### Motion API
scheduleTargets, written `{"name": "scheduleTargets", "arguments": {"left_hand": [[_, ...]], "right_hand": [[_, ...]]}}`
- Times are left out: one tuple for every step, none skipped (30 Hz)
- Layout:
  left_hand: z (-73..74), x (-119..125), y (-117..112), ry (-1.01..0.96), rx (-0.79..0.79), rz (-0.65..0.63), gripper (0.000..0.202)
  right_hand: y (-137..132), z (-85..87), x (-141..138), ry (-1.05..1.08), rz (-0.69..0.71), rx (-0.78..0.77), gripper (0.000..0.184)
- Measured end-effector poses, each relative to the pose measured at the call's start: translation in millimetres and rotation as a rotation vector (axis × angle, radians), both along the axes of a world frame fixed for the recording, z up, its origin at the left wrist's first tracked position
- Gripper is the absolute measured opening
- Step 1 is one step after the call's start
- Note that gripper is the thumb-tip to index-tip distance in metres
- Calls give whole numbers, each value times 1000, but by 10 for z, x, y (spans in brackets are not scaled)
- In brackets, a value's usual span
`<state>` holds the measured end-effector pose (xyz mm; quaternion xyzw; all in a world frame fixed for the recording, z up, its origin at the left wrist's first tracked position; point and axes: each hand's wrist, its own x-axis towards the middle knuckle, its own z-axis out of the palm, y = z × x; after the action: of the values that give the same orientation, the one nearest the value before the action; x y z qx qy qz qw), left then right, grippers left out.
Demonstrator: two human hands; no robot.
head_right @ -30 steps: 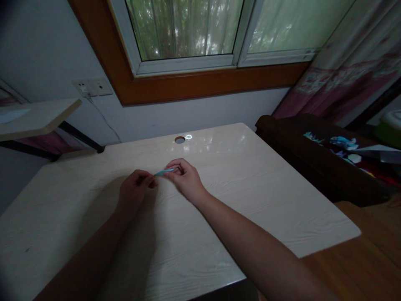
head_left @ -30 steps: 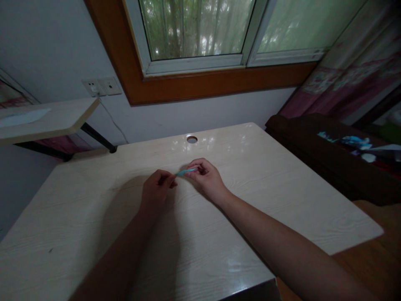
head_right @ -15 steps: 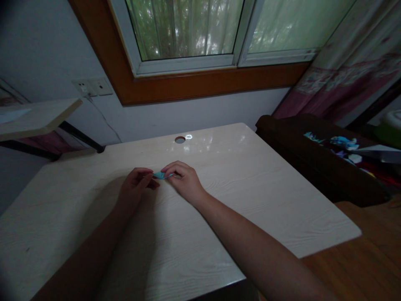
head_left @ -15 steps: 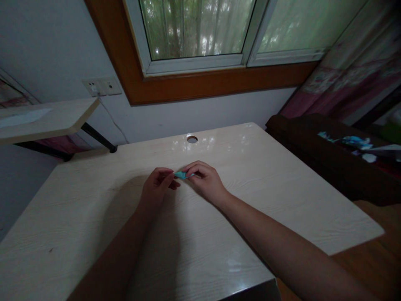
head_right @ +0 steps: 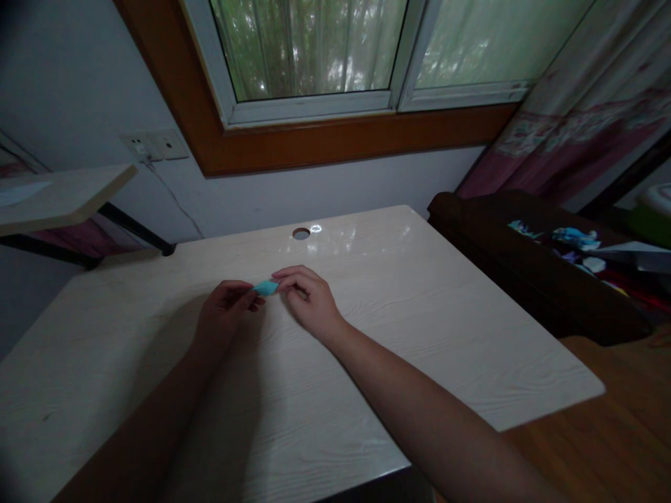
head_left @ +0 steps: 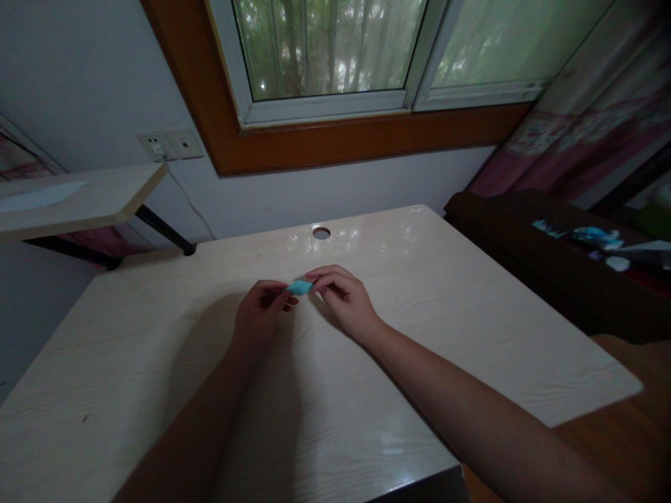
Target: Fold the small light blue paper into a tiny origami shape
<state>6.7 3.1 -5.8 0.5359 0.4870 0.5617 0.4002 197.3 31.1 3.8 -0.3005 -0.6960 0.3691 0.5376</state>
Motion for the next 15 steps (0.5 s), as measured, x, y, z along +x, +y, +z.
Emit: {"name": "scheduleTargets", "arguments": {"left_hand": [[-3, 1, 1, 6, 3, -2, 24], [-8, 1, 2, 13, 4, -8, 24], [-14, 1, 3, 19, 6, -13, 24], [-21, 0, 4, 24, 9, -19, 24], [-29, -1, 5, 27, 15, -24, 24], [-36, -1, 6, 28, 21, -31, 24], [-42, -1, 6, 30, 28, -38, 23], [-47, 0, 5, 33, 33, -45, 23], [-49, 1, 4, 40, 35, -54, 22], [-49, 3, 2, 49, 35, -62, 22], [-48, 5, -1, 58, 33, -67, 22], [-45, 7, -4, 68, 30, -71, 22], [-42, 9, -6, 77, 27, -74, 22], [-39, 11, -9, 85, 26, -78, 21], [-36, 13, -11, 91, 28, -82, 21]], "right_hand": [[2, -5, -5, 6, -2, -10, 22], [5, -13, -11, 9, -2, -19, 20], [10, -25, -18, 10, -2, -25, 19], [15, -42, -26, 6, -3, -33, 16], [22, -62, -33, -1, -6, -47, 14], [29, -86, -40, -13, -8, -66, 12], [36, -111, -45, -32, -7, -100, 13], [42, -137, -50, -49, 0, -147, 14], [48, -162, -53, -58, 6, -192, 15], [53, -185, -56, -51, 17, -225, 17], [57, -204, -58, -35, 36, -253, 18], [60, -218, -60, -13, 52, -272, 19], [63, -226, -62, 8, 68, -286, 20], [65, -229, -63, 25, 80, -295, 21], [66, -229, -65, 37, 85, -301, 21]]}}
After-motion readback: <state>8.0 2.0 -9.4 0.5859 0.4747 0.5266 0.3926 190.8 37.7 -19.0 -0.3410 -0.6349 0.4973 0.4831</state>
